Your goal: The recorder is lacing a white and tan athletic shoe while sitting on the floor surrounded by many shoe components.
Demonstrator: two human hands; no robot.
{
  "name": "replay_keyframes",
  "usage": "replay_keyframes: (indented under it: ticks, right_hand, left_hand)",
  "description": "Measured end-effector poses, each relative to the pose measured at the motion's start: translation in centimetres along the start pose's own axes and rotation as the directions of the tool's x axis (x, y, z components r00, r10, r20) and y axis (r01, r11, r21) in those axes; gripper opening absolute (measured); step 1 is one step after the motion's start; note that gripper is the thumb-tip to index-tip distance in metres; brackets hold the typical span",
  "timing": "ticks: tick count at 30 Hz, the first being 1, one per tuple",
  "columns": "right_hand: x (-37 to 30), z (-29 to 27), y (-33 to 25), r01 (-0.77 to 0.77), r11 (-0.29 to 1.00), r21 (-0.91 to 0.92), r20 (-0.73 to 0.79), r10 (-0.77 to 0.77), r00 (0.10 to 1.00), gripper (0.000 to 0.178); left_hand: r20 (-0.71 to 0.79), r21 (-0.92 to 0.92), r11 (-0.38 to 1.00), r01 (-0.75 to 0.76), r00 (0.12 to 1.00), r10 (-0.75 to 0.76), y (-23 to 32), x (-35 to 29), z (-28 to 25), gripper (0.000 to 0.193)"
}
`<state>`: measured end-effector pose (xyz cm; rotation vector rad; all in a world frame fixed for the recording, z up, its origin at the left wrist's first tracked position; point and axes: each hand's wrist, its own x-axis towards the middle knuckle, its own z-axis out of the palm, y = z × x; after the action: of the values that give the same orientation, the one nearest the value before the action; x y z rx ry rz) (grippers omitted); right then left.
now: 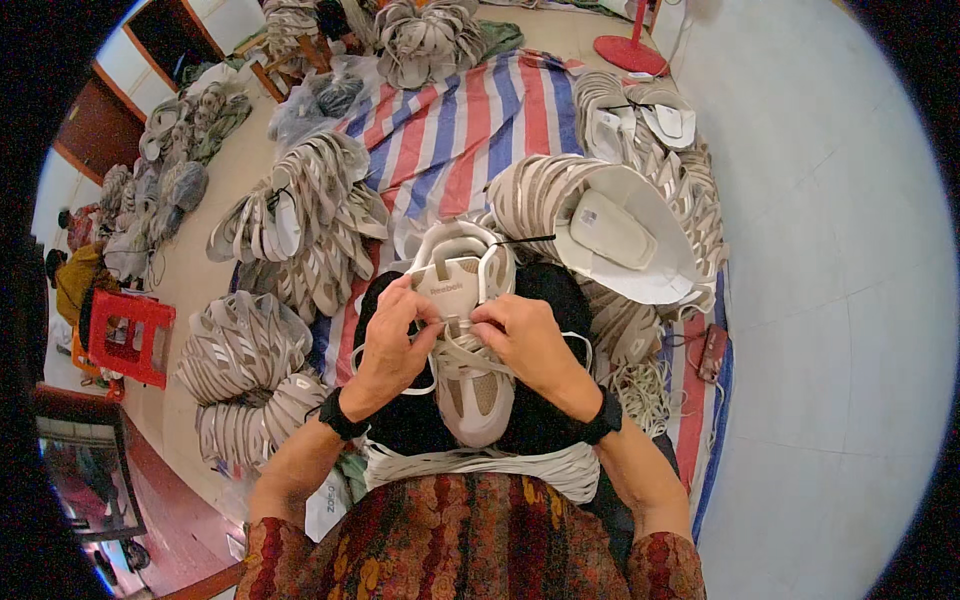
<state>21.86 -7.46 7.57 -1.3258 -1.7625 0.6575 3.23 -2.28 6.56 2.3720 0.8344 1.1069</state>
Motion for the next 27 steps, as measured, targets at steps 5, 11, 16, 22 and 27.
replay_keyframes:
  ticks: [5,11,16,22,27]
  right_hand:
    - [0.5,0.4,-0.3,-0.108,0.994,0.034,0.058,0.106,0.993,0.014]
    - [0.9,1.3,-1.2,0.139,0.950,-0.278,-0.046,-0.158,0.986,0.016]
    - [1.8,-7.0,1.1,-0.199,0.938,-0.283,-0.508,0.029,0.861,0.017]
    - [0.1,-10.9,5.6,-0.229,0.597,-0.769,-0.441,-0.235,0.866,0.024]
    - [0.8,-1.9,-0.7,0.317,0.862,-0.395,-0.084,-0.378,0.922,0.031]
  left_hand:
    - [-0.065,-0.027,1.000,0.016,0.998,-0.018,0.1,0.0,1.0,0.021]
    - [-0.119,-0.016,0.998,-0.060,0.991,0.057,0.1,-0.2,1.0,0.019]
    - [0.180,0.457,0.879,-0.136,0.982,0.059,0.3,-1.3,-0.5,0.013]
    - [0.159,0.144,0.984,0.106,0.979,-0.128,0.6,-0.5,-0.9,0.009]
    - [0.129,-0.015,0.938,0.346,0.931,-0.341,1.5,-0.3,-0.9,0.009]
